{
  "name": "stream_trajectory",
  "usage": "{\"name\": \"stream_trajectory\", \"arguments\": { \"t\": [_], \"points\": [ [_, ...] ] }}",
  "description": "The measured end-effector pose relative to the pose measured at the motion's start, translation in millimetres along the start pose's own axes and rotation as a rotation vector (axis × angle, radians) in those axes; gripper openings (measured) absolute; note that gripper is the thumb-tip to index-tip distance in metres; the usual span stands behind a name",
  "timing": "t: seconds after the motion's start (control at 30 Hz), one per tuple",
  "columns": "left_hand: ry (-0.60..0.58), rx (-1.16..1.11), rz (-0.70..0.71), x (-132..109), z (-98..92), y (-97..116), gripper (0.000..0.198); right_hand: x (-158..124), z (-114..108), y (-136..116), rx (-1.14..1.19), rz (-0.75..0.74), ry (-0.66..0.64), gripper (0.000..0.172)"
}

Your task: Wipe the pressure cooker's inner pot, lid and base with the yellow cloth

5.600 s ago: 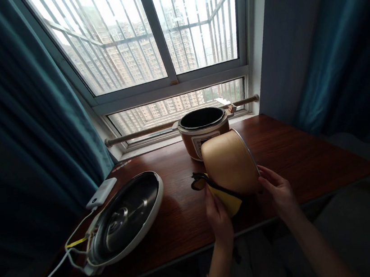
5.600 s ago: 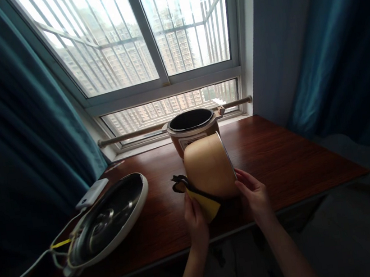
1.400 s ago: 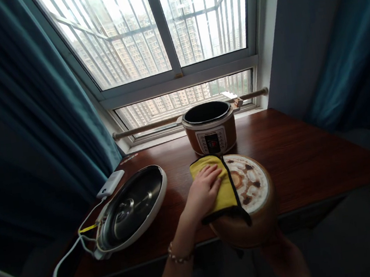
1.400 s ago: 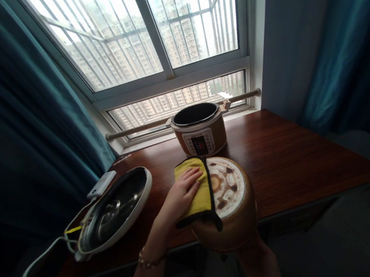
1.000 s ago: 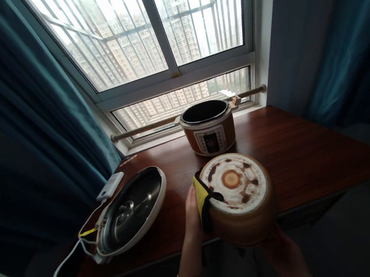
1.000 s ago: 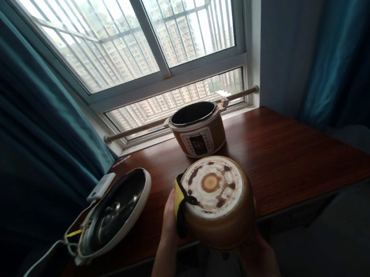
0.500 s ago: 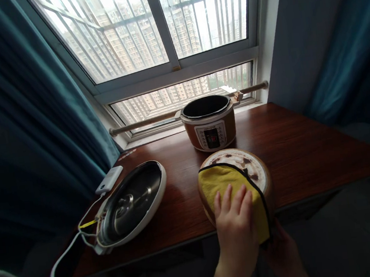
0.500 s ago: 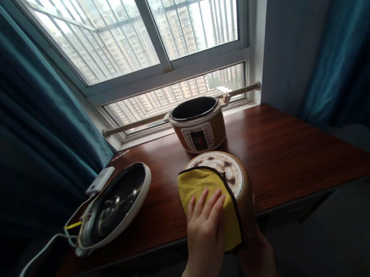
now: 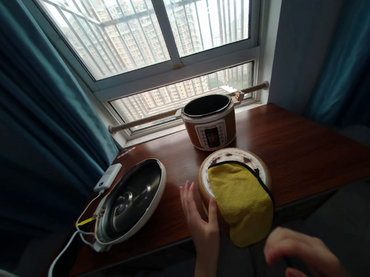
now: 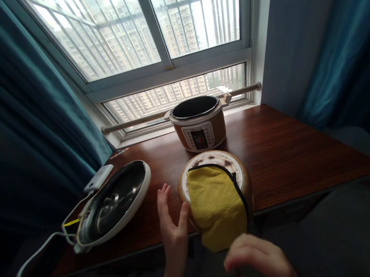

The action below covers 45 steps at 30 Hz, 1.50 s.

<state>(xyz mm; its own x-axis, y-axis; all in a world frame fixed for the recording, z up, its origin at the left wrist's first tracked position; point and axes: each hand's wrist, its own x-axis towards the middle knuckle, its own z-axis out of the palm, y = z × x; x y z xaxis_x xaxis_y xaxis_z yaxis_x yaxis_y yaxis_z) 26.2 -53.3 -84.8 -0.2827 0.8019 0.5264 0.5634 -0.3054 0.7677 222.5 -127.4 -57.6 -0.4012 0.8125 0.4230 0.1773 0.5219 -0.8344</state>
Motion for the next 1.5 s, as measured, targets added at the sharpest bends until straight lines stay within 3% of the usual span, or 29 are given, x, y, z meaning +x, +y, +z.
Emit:
{"name": "stream_trajectory", "arguments": {
  "t": [0.1, 0.17, 0.23, 0.37, 0.63, 0.77, 0.9, 1.07, 1.2, 1.3, 1.4, 1.5],
  "points": [
    [-0.001, 0.07, -0.122, 0.9, 7.6, -19.3, 0.061, 31.9, -10.3, -1.7, -0.484, -0.238, 0.014, 0.05],
    [-0.01, 0.105, -0.155, 0.8, 11.8, -29.3, 0.063, 50.9, -4.8, 7.8, -0.69, -0.236, -0.027, 0.058],
    [-0.006, 0.128, -0.166, 0.7, 13.7, -35.6, 0.064, 62.8, 1.9, 19.6, -0.788, -0.167, -0.023, 0.052],
    [-0.012, 0.135, -0.188, 1.4, 12.6, -38.8, 0.063, 70.3, -4.9, 39.1, -0.821, -0.049, 0.047, 0.038],
    [-0.079, 0.064, -0.228, 1.9, 11.6, -35.0, 0.051, 100.1, -68.7, 84.4, -0.709, 0.235, 0.189, 0.039],
    [-0.095, 0.026, -0.231, 1.7, 10.7, -34.8, 0.05, 130.4, -82.7, 97.4, -0.647, 0.392, 0.019, 0.038],
    [-0.111, 0.007, -0.22, 2.5, 9.3, -35.2, 0.05, 165.3, -71.2, 98.9, -0.833, 0.481, -0.137, 0.042],
    [-0.111, 0.02, -0.216, 0.9, 10.8, -36.6, 0.051, 192.3, -31.1, 88.0, -1.107, 0.25, -0.187, 0.058],
    [-0.085, 0.015, -0.223, -1.9, 14.6, -37.9, 0.05, 198.9, -9.4, 78.2, -1.029, -0.103, -0.341, 0.06],
    [-0.071, 0.011, -0.228, -3.7, 17.1, -37.2, 0.051, 203.2, -9.6, 80.3, -0.952, -0.209, -0.385, 0.057],
    [-0.069, 0.023, -0.244, -5.4, 18.6, -35.3, 0.05, 210.7, -25.0, 93.2, -0.932, -0.076, -0.335, 0.054],
    [-0.07, 0.041, -0.271, -6.8, 19.5, -34.1, 0.05, 217.9, -50.9, 112.1, -0.792, 0.253, -0.298, 0.051]
  ]
}}
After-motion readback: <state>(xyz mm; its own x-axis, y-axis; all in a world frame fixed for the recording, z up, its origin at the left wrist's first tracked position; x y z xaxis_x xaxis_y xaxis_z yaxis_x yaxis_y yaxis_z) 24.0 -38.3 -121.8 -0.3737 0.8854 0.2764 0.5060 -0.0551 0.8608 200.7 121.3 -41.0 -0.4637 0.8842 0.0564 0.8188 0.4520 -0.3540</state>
